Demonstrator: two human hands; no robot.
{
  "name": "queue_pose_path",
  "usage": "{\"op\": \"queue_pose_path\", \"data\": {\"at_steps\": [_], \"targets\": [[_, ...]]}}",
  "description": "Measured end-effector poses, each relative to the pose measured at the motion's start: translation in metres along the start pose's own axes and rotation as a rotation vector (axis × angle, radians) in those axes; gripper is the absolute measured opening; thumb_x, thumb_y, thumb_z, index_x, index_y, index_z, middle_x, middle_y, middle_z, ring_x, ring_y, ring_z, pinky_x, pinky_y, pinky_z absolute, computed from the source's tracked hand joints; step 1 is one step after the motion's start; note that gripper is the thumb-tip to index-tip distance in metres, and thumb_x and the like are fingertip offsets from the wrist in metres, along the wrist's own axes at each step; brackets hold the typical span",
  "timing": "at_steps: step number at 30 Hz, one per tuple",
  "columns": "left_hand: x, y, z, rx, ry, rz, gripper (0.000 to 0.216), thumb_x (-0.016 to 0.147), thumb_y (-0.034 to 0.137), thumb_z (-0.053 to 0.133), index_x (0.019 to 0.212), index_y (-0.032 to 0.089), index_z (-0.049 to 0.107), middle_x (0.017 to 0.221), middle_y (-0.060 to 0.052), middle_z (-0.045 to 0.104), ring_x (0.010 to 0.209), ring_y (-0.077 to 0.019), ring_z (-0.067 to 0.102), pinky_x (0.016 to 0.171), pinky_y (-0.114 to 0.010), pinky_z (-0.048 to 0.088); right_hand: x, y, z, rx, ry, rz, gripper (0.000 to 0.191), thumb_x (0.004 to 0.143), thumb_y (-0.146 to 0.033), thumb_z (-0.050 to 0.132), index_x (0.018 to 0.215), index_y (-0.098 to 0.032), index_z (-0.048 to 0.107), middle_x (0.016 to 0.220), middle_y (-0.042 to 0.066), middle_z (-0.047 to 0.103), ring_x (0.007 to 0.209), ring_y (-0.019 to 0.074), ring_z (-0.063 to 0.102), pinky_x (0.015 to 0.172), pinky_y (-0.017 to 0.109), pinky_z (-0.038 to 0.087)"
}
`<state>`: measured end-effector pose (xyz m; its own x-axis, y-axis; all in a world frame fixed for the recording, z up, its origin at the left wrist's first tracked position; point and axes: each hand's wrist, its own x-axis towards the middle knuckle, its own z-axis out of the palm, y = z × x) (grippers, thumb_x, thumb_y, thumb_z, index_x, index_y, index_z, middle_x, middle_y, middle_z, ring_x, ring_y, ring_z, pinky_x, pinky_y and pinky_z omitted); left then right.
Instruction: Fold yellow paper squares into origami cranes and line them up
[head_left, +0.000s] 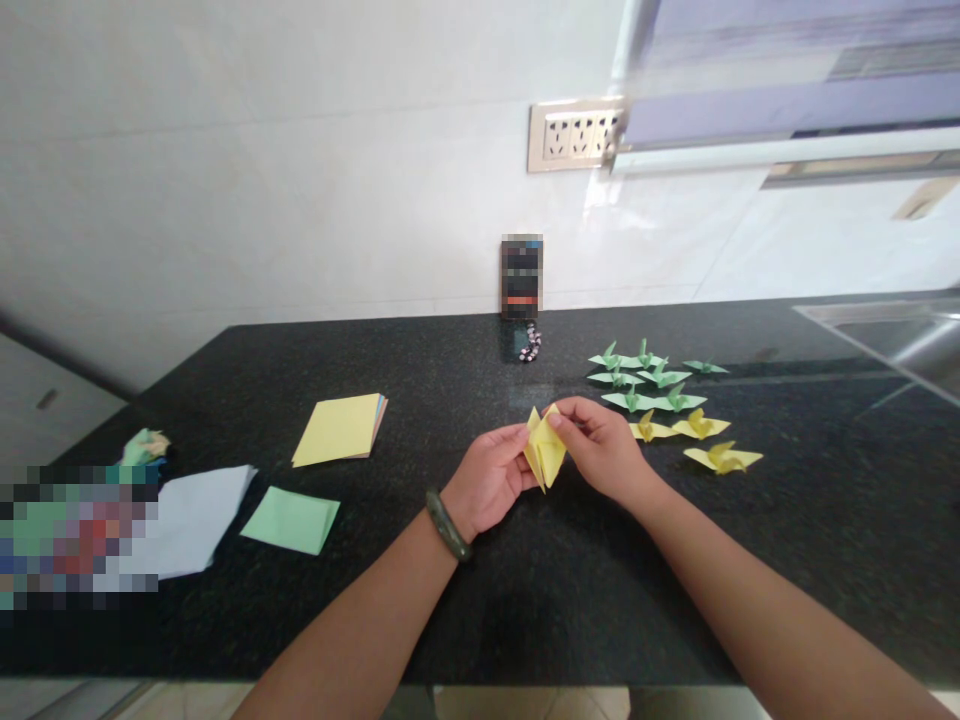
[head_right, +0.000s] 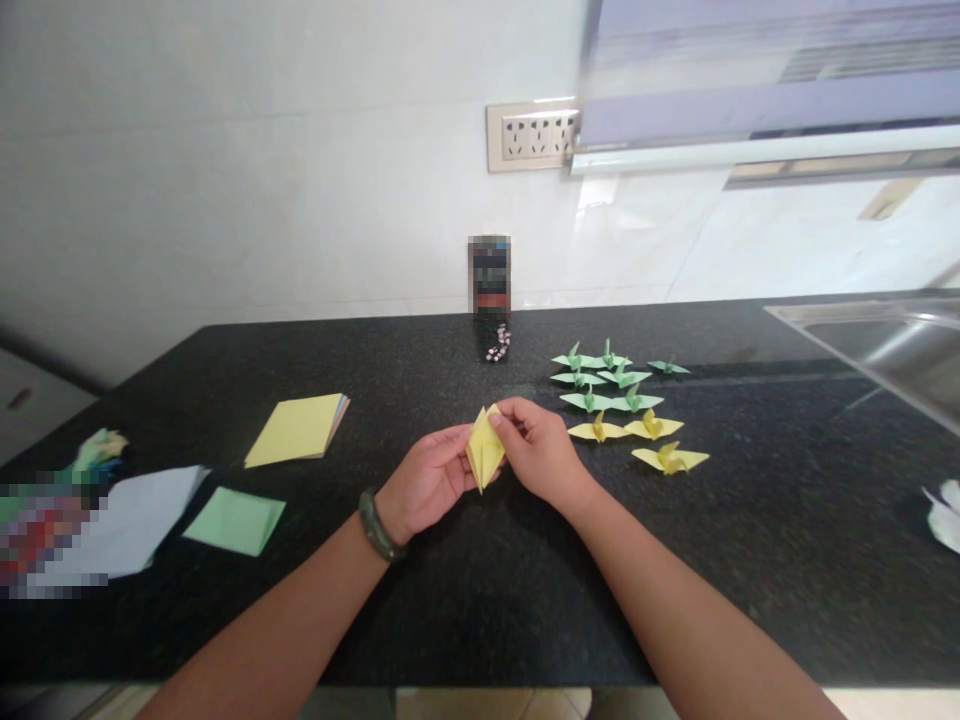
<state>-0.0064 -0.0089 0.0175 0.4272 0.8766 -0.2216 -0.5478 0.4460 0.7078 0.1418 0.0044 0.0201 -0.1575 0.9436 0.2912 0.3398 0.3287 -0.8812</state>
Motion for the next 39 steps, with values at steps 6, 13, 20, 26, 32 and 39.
{"op": "queue_pose_path", "data": {"at_steps": [6,13,20,26,32,39], "targets": [[0.0005,-0.001,-0.0022,-0.011,-0.009,0.006,0.023,0.084,0.03,0.05,0.089,0.01,0.061,0.078,-0.009,0.065,0.067,-0.0144,0.061,0.066,-0.031,0.051,0.0004,-0.0031,0.0012,-0.033,0.007,-0.034,0.017,0.081,-0.029,0.051,0.079,-0.016,0.062,0.07,0.003,0.062,0.061,0.0132,0.056,0.056,0.024,0.046],[0.0007,-0.0061,-0.005,0.131,-0.041,0.045,0.031,0.077,0.038,0.06,0.094,0.013,0.062,0.082,-0.007,0.065,0.068,-0.0146,0.061,0.065,-0.03,0.05,-0.0017,-0.0009,0.0035,0.002,0.009,0.007,0.019,0.082,-0.032,0.051,0.078,-0.016,0.06,0.065,0.002,0.06,0.053,0.0118,0.054,0.048,0.023,0.045],[0.0021,-0.0074,-0.0041,0.338,0.007,0.165,0.039,0.077,0.04,0.058,0.105,0.014,0.061,0.084,-0.007,0.066,0.069,-0.0151,0.062,0.063,-0.028,0.048,-0.0023,-0.0012,0.0021,-0.151,0.016,-0.095,0.016,0.082,-0.029,0.051,0.08,-0.017,0.061,0.07,0.003,0.06,0.06,0.013,0.055,0.055,0.024,0.045],[0.0036,-0.0086,-0.0069,0.588,0.149,0.291,0.037,0.078,0.04,0.056,0.104,0.014,0.063,0.085,-0.007,0.068,0.073,-0.0163,0.062,0.064,-0.027,0.048,-0.0033,-0.0051,0.0024,-0.164,0.017,-0.116,0.015,0.083,-0.026,0.049,0.08,-0.016,0.061,0.069,0.002,0.061,0.059,0.012,0.054,0.056,0.023,0.043],[0.0039,-0.0097,-0.0098,0.772,0.232,0.357,0.04,0.079,0.038,0.054,0.111,0.015,0.058,0.072,-0.004,0.066,0.059,-0.0149,0.06,0.056,-0.027,0.048,-0.0032,-0.0039,0.0031,-0.141,0.028,-0.09,0.019,0.086,-0.026,0.045,0.083,-0.017,0.062,0.07,0.002,0.062,0.062,0.0126,0.056,0.058,0.023,0.043],[-0.0021,-0.0053,-0.0058,0.912,0.217,0.423,0.029,0.08,0.039,0.051,0.085,0.015,0.067,0.069,-0.003,0.062,0.06,-0.0125,0.055,0.056,-0.023,0.045,-0.0026,-0.008,0.0015,-0.263,0.058,-0.155,0.024,0.087,-0.029,0.044,0.074,-0.017,0.06,0.069,0.003,0.062,0.063,0.0137,0.056,0.06,0.024,0.042]]}}
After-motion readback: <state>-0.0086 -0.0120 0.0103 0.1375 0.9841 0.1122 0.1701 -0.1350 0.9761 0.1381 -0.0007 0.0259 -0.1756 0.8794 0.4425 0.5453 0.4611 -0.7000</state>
